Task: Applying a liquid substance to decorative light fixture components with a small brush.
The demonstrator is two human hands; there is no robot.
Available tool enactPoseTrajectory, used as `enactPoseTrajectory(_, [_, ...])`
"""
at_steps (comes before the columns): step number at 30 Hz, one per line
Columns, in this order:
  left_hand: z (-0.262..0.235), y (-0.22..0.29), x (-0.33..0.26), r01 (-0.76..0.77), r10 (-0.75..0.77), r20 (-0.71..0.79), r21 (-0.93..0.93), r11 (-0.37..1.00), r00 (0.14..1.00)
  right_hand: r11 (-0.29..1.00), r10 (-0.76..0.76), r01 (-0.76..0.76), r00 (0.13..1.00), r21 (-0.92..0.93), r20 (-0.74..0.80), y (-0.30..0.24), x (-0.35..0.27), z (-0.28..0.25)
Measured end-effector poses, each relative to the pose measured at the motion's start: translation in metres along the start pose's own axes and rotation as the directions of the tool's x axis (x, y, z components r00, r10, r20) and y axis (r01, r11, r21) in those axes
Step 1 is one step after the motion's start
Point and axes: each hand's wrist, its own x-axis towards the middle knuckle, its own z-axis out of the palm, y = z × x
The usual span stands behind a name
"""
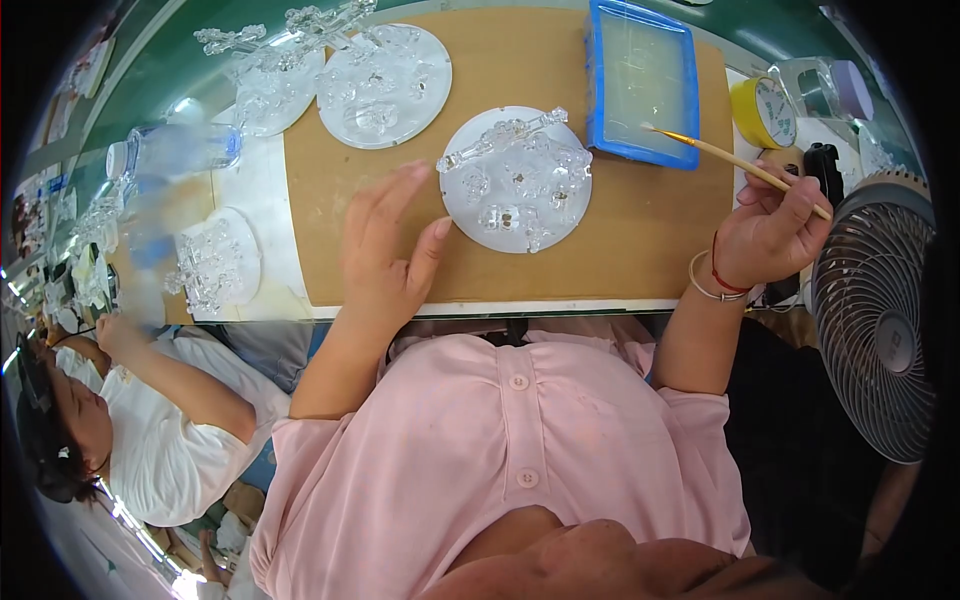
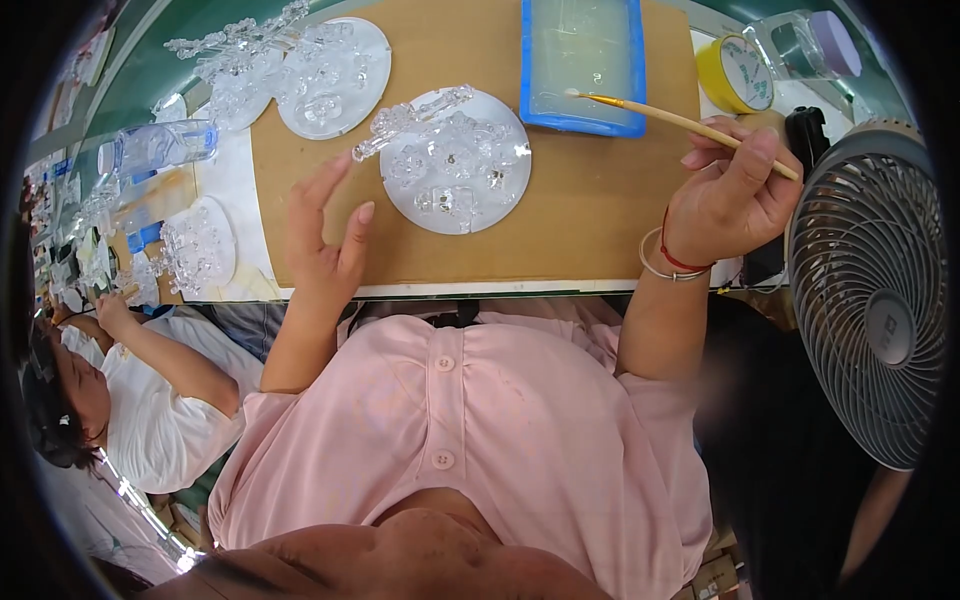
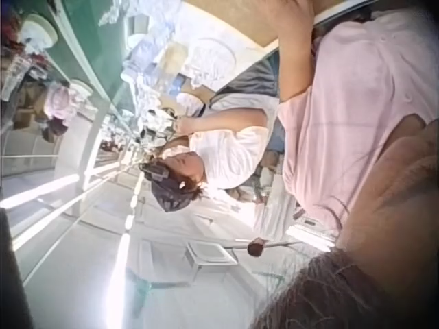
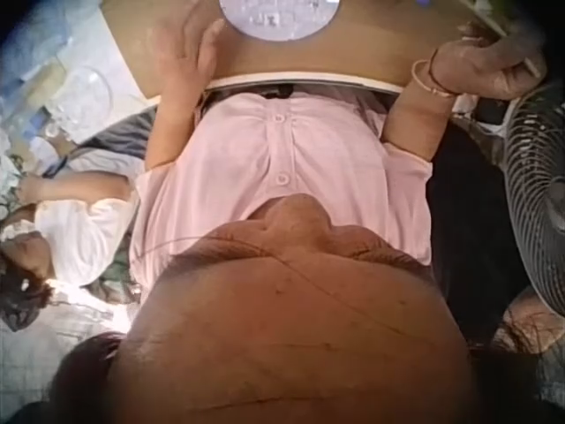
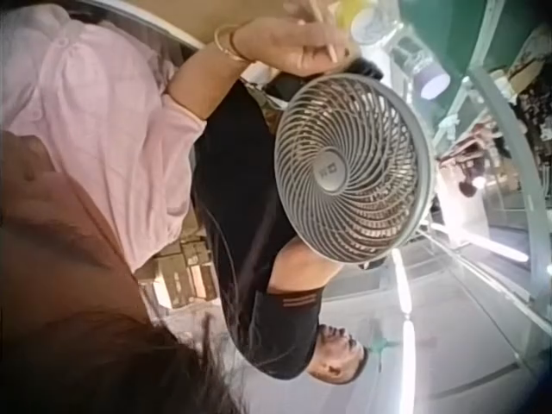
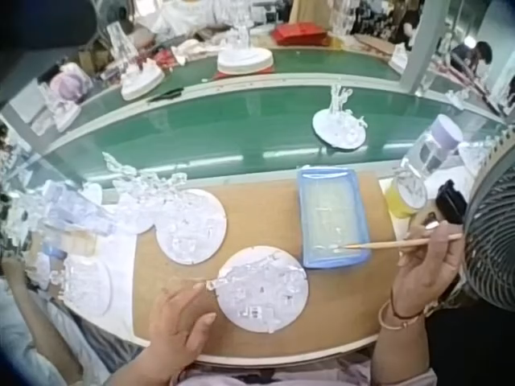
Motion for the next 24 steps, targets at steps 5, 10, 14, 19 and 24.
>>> enactPoseTrajectory(5, [0.002,0.004,0.022,-0.082,0.081,-0.055,-0.014,0.997,0.995,0.984,-0.178,0.178,0.984,0.028,0.006,-0.01,-0.007,-0.006])
enactPoseTrajectory(10, [0.007,0.002,0.033,-0.178,0.183,-0.112,0.05,0.983,0.977,0.941,-0.277,0.339,0.785,-0.011,0.554,-0.058,-0.032,-0.012])
enactPoseTrajectory(14, [0.011,0.001,0.035,-0.217,0.228,-0.151,0.085,0.973,0.962,0.941,-0.213,0.336,0.68,-0.04,0.702,-0.061,-0.05,-0.001])
enactPoseTrajectory(19, [0.014,-0.002,0.037,-0.231,0.241,-0.185,0.074,0.97,0.953,0.929,-0.188,0.364,0.613,-0.063,0.767,-0.054,-0.055,0.013])
enactPoseTrajectory(24, [0.019,-0.008,0.032,-0.246,0.256,-0.209,0.07,0.967,0.944,0.916,-0.205,0.397,0.575,-0.051,0.792,-0.049,-0.056,0.019])
